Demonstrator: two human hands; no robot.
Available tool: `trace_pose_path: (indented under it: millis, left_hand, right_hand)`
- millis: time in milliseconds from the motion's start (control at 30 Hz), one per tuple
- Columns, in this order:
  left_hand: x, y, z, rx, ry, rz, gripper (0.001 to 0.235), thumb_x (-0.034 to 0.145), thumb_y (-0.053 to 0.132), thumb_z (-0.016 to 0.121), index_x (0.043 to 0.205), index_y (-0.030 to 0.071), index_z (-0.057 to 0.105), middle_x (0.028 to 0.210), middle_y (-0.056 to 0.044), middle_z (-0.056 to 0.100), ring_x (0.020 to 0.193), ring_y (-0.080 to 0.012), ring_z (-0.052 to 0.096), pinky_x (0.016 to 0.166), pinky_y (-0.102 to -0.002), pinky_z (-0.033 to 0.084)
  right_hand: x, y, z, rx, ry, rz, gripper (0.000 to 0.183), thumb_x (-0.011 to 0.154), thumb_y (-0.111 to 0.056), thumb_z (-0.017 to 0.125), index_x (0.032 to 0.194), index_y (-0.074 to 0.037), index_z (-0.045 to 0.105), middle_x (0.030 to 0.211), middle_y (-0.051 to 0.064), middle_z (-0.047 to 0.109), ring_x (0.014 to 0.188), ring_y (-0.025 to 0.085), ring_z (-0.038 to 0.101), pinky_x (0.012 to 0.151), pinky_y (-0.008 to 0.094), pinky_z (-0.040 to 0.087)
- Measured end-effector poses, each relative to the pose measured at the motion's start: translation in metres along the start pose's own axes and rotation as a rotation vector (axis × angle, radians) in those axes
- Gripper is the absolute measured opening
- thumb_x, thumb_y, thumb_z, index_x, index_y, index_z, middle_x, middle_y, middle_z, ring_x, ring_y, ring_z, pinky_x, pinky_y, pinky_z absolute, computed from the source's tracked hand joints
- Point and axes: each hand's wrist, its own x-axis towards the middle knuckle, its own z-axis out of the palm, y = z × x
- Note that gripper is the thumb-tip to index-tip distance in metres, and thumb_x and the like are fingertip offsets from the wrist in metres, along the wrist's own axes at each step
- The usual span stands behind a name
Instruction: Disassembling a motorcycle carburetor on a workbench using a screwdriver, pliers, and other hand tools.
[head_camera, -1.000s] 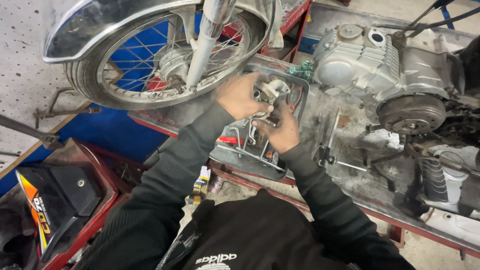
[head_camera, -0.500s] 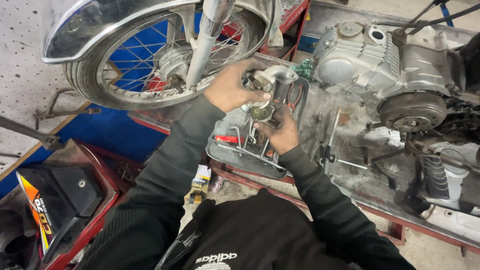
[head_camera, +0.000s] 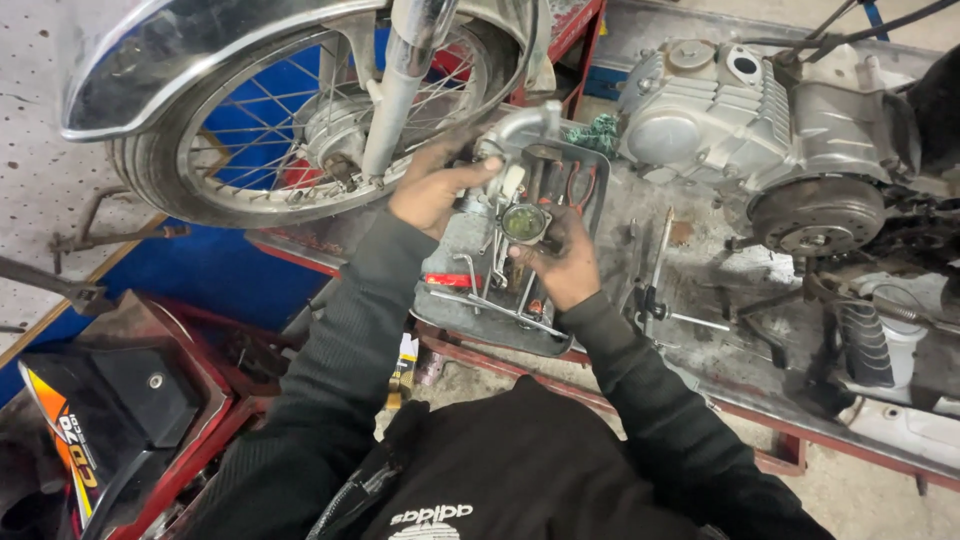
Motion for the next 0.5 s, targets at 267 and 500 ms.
trace_pose_path:
  millis: [267, 500]
  left_hand:
    - [-0.007, -0.057, -0.008, -0.513, 0.198, -0.489, 0.057, 0.084, 0.024, 0.080, 0.128, -0.004, 0.057, 0.119, -0.021, 0.064, 0.107, -0.0343, 0.065, 0.090, -0.056, 0.053]
    - [0.012, -0.178, -0.040, -0.493, 0.332, -0.669, 0.052, 0.094, 0.034, 0.067, 0.132, 0.002, 0.053, 0.128, -0.024, 0.060, 0.116, -0.0435, 0.062, 0.094, -0.063, 0.050]
  right_hand:
    - [-0.005, -0.016, -0.014, -0.015, 0.062, 0.026, 0.062, 0.075, -0.004, 0.087, 0.124, -0.002, 0.050, 0.106, 0.023, 0.065, 0.104, 0.030, 0.063, 0.092, 0.042, 0.056]
    - [-0.018, -0.034, -0.025, -0.042, 0.171, 0.023, 0.059, 0.071, -0.005, 0.090, 0.118, -0.001, 0.053, 0.099, 0.020, 0.067, 0.099, 0.028, 0.065, 0.088, 0.038, 0.058]
